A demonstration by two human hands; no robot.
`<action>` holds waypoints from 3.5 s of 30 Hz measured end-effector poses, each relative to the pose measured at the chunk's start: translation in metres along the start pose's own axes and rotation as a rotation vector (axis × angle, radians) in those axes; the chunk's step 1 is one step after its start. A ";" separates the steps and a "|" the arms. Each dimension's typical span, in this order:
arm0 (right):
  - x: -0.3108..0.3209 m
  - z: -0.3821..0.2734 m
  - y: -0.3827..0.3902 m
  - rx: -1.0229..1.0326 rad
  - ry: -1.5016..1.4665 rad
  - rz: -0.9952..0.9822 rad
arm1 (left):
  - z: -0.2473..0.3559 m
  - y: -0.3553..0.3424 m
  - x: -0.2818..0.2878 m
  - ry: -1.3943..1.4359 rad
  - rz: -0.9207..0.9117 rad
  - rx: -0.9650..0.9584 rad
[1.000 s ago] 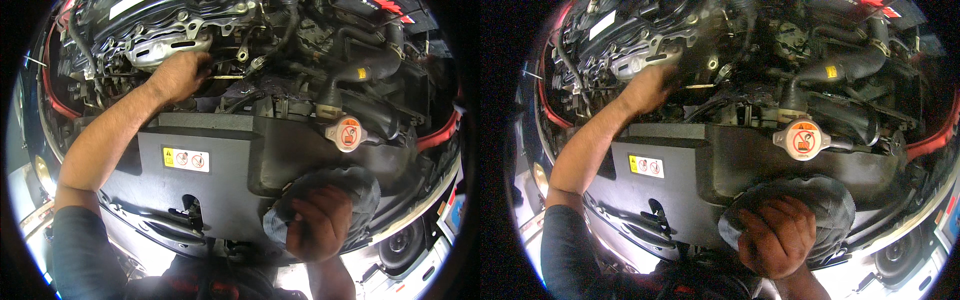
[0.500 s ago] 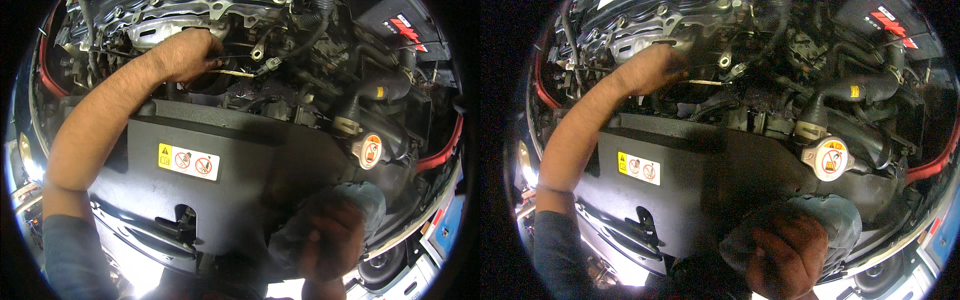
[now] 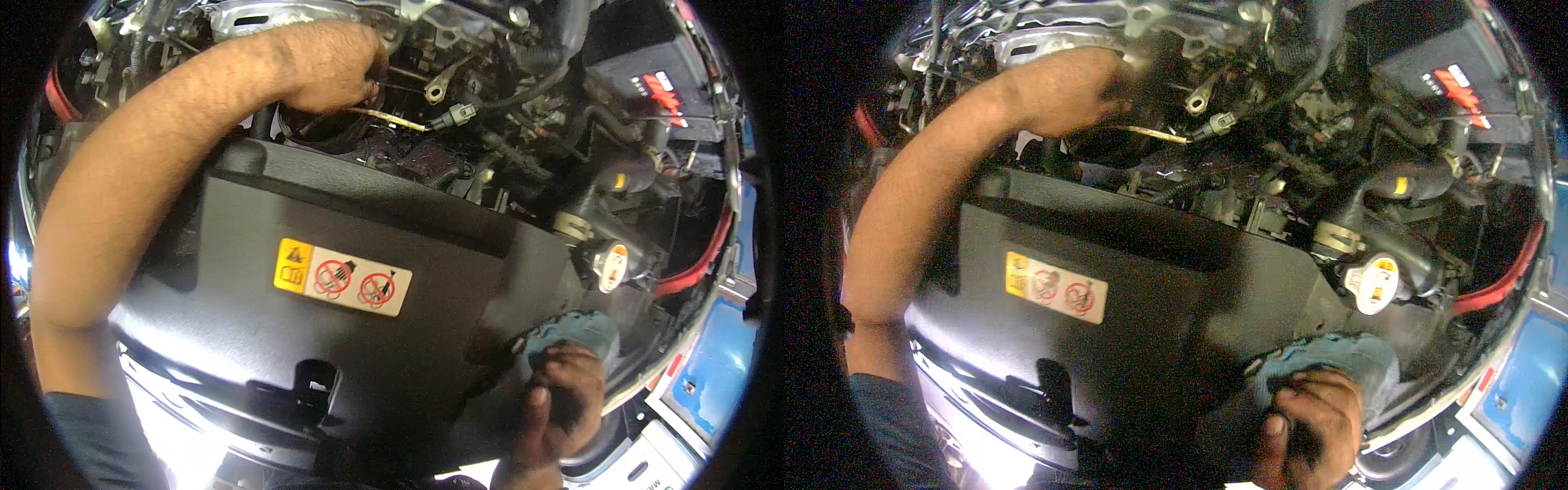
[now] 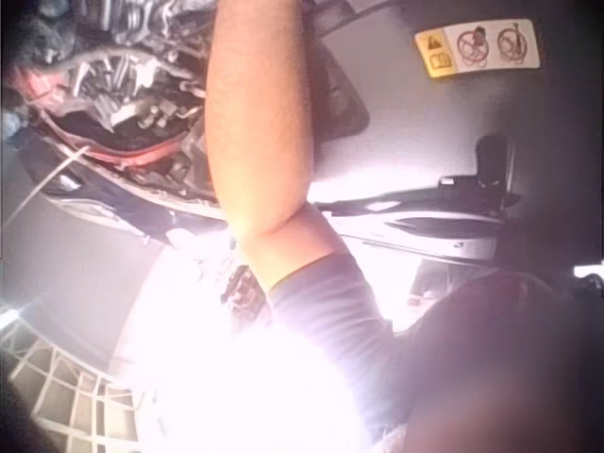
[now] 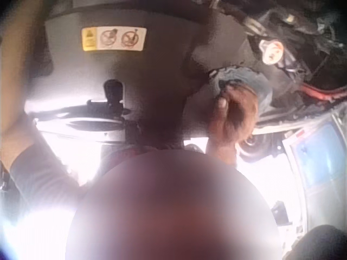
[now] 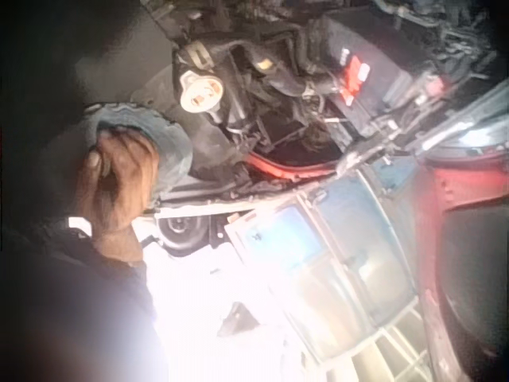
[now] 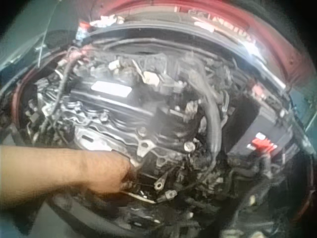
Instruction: The person works under the hood of a red car, using a wrench to tighten bolts and adjusting various engine components and hoses. The person repeatedly reaches into the engine bay to manipulate parts and secure connections.
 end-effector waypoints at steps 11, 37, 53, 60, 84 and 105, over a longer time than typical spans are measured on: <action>-0.074 0.012 -0.140 -0.881 -0.768 -0.153 | -0.024 0.020 0.014 0.264 -0.186 0.077; -0.198 0.097 -0.165 -1.243 -0.705 -0.286 | -0.028 0.043 0.020 0.513 -0.227 0.032; -0.192 0.088 -0.176 -1.200 -0.560 -0.373 | 0.004 0.024 -0.034 0.675 -0.407 0.108; -0.186 0.083 -0.177 -1.182 -0.546 -0.322 | 0.005 0.015 -0.050 1.127 -0.319 0.207; -0.146 0.043 -0.192 -0.883 -0.047 -0.299 | -0.010 0.028 -0.013 0.584 -0.260 0.256; -0.175 -0.169 0.051 0.258 -1.071 -1.890 | -0.069 0.053 0.012 0.418 -0.078 0.292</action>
Point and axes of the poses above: each hand's wrist, its own y-axis away from the middle knuckle, its own x-axis out of the back of the hand, z = x × y, the point moved 8 cm from there along -y, towards the middle knuckle, and after that the axes turned 5 degrees about -x, right-handed, at the moved point
